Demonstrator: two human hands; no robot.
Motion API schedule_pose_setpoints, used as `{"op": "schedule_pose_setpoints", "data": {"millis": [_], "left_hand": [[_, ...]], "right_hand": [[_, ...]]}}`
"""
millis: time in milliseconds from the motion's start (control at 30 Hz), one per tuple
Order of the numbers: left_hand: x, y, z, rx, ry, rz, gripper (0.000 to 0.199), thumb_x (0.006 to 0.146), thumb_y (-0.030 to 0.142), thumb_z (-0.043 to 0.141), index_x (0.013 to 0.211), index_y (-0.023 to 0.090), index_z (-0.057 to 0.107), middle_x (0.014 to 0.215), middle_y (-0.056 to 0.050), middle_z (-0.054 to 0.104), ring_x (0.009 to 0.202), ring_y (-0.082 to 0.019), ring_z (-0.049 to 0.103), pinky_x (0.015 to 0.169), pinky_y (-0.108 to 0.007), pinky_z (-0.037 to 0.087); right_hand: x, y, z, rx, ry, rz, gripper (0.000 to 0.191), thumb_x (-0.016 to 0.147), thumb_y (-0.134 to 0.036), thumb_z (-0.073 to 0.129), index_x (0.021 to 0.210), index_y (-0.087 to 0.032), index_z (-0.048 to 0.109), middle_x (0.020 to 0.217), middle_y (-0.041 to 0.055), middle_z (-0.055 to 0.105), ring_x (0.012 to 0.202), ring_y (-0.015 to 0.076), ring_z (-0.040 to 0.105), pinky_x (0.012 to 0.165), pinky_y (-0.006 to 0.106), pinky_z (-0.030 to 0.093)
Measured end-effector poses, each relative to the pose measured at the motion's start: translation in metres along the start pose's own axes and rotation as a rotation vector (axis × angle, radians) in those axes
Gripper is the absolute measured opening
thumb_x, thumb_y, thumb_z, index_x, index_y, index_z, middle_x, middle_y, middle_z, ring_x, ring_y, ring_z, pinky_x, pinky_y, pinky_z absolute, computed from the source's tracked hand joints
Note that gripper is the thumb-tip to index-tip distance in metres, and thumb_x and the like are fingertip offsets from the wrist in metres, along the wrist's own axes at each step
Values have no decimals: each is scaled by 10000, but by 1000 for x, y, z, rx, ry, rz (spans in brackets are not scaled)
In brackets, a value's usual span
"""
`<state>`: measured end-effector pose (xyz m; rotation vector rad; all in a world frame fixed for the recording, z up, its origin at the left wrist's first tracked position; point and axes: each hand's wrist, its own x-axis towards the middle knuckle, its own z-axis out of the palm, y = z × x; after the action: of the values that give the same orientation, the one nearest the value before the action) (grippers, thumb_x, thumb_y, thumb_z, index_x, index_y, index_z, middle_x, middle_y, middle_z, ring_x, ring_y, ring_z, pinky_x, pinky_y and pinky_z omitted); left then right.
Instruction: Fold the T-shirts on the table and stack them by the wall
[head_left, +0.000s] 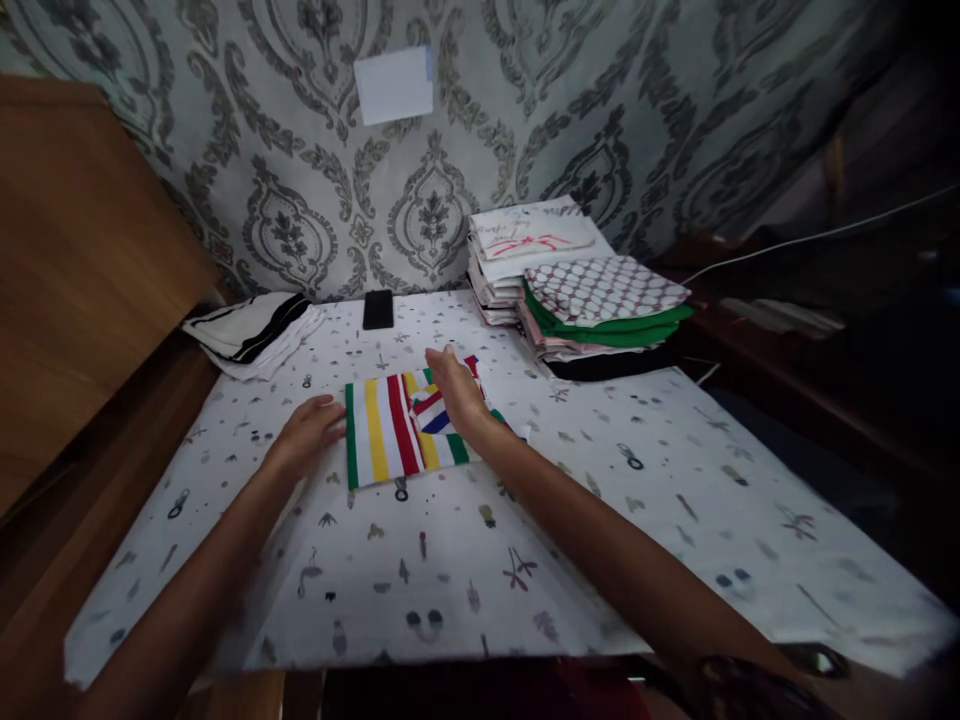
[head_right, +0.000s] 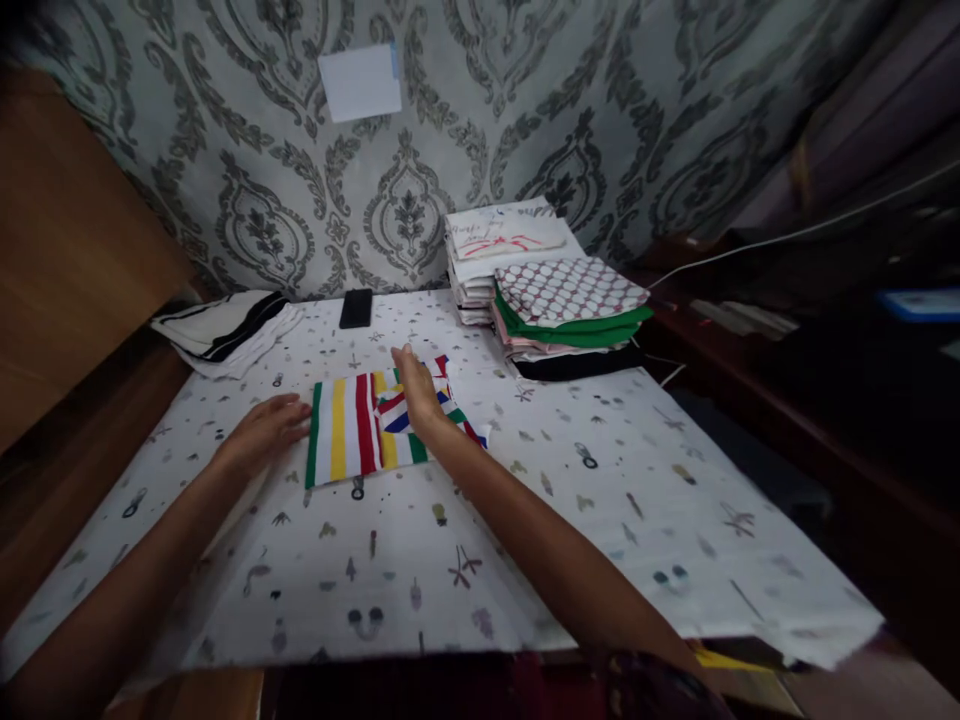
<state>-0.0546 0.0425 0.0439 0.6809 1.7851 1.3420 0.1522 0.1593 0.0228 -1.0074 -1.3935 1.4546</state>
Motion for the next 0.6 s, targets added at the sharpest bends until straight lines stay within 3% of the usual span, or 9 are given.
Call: {"op": "schedule_pose_setpoints", "data": {"millis": [167,300,467,600], "left_hand": [[-14,10,-4,-85,-247,-245,204,762,235,762,876,136,624,796,-66,692,665,-172,675,575,-327,617],[-11,19,11,-13,-236,-279,175,726,166,757,853,115,648,670,-35,668,530,-148,628,472,-266,558],[-15,49,55,-50,-251,-99,250,685,106,741,917,137,653,732,-36,713,621,-174,690,537,-258,571],[-20,67,108,-44,-437,29,275,740,184,743,991,138,640,726,-29,698,591,-150,671,598,-298,598]], "right_hand": [[-4,7,4,173,-9,51,711,1028,-583,166,1461,-114,479,1540,146,456,1432,217,422,1180,398,343],[-7,7,9,203,9,56,672,1034,-551,184,1467,-124,470,1543,152,448,1430,213,425,1171,401,348],[0,2,-1,357,34,134,675,1037,-501,108,1478,-114,442,1537,169,455,1413,212,450,1141,408,386],[2,3,-20,464,1,199,717,1019,-507,0,1461,-152,438,1349,163,634,1241,232,607,1008,430,509]]}}
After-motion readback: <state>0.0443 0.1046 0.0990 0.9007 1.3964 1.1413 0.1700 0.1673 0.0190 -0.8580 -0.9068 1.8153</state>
